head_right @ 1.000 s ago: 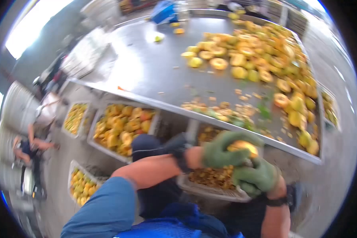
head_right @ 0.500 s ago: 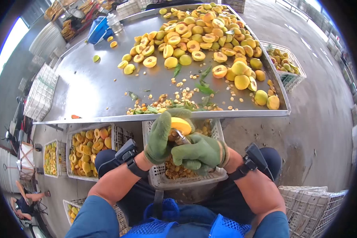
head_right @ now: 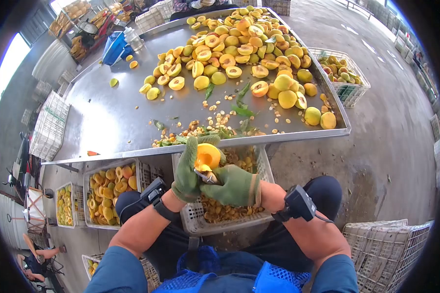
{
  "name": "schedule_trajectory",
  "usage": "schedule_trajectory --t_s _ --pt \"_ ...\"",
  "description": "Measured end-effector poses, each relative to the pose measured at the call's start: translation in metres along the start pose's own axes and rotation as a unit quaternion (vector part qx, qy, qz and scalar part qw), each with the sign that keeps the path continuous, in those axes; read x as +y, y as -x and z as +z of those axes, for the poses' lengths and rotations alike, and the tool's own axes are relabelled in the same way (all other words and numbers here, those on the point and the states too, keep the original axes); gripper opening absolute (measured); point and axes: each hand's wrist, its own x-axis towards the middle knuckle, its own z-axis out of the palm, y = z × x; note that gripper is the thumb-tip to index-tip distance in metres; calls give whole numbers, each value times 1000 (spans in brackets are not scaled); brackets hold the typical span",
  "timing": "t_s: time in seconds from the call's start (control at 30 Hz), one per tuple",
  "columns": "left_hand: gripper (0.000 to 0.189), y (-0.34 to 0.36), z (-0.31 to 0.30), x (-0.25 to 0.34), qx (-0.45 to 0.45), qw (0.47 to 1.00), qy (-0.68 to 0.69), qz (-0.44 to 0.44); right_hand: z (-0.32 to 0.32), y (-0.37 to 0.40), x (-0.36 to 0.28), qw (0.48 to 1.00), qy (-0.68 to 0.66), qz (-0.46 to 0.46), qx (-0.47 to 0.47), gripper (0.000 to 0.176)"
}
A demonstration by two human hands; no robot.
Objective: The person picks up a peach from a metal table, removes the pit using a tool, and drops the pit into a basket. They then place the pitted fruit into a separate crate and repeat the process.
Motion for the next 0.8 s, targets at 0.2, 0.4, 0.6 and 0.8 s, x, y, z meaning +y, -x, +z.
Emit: schedule_trajectory --t_s 0.2,0.4,0.6,0.8 --pt "62 -4 -27 -17 -34 998 32 -39 -21 10 -22 973 -183 79 -118 27" --pt "60 -3 -26 -11 4 996 -81 29 -48 27 -5 942 -287 43 -169 42" --pt "56 7 -23 28 43 998 13 -54 -31 21 29 923 295 203 -142 60" --pt "49 120 -73 137 217 929 -210 215 -4 1 47 935 184 274 -128 50"
